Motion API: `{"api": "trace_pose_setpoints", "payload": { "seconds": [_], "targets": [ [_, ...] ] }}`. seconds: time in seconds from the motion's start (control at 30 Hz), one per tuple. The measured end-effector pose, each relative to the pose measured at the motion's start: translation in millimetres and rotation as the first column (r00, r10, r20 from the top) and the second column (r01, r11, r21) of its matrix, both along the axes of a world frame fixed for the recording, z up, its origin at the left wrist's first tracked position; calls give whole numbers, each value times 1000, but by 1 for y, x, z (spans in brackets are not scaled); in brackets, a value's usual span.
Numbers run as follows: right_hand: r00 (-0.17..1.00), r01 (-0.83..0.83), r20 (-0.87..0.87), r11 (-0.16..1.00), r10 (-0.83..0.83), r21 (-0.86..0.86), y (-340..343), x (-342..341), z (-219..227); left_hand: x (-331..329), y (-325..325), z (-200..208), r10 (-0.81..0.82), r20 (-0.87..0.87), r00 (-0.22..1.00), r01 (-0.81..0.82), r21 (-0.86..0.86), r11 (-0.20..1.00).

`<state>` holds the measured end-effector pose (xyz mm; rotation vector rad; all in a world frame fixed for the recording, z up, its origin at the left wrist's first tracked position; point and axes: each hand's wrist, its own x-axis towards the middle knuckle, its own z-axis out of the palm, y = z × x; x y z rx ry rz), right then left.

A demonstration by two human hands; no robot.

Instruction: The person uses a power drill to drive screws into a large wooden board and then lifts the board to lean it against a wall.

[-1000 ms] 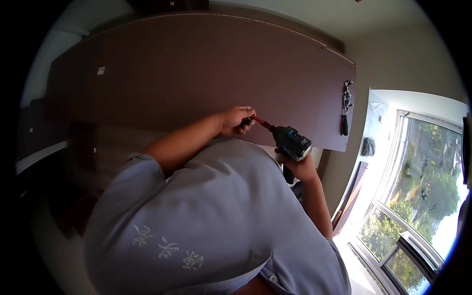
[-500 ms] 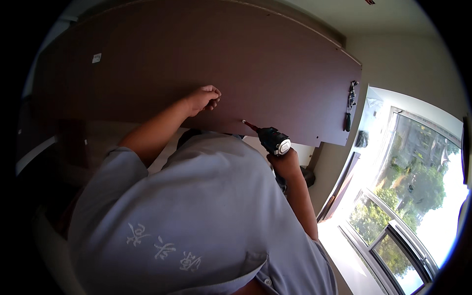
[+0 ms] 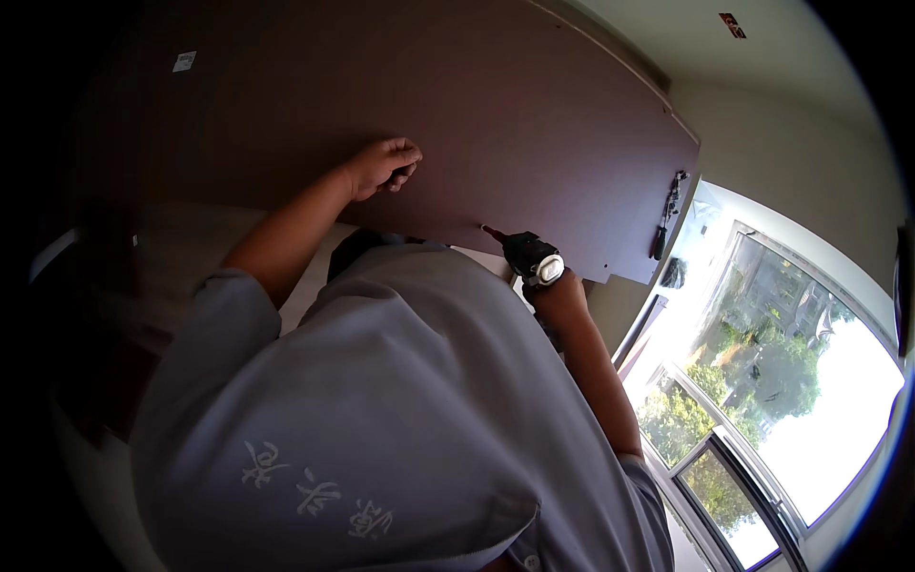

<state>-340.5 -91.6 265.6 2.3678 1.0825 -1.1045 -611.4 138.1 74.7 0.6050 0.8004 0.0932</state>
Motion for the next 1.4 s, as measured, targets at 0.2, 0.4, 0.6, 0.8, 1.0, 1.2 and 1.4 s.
{"api": "trace_pose_setpoints", "payload": {
  "seconds": [0.2, 0.4, 0.6, 0.8, 1.0, 1.2, 1.4],
  "targets": [
    [998, -52, -26, 995, 50, -82, 3, 6, -11, -7, -4, -6, 4, 95, 995, -6, 20, 1000],
    [1000, -27, -1, 995, 27, -92, 21, -12, 10, -6, -7, -6, -30, 86, 996, 26, 59, 998],
    [994, -106, 13, 994, 106, 22, 23, -28, 21, -1, -7, 1, -37, 32, 999, 35, 58, 998],
    [999, -52, 13, 998, 52, -47, 24, -15, 18, 4, -7, 4, -13, -3, 1000, 13, 105, 994],
    [996, -82, 34, 996, 84, -47, 22, -20, 18, 3, -12, 1, 7, -34, 999, -3, 118, 993],
    [998, -51, 38, 997, 53, -66, 15, -15, 8, 3, -14, 0, 0, -35, 999, 4, 132, 991],
    [999, -37, 31, 999, 37, 17, 4, -7, 10, 4, -13, 4, -12, 6, 1000, 11, 115, 993]
  ]
}}
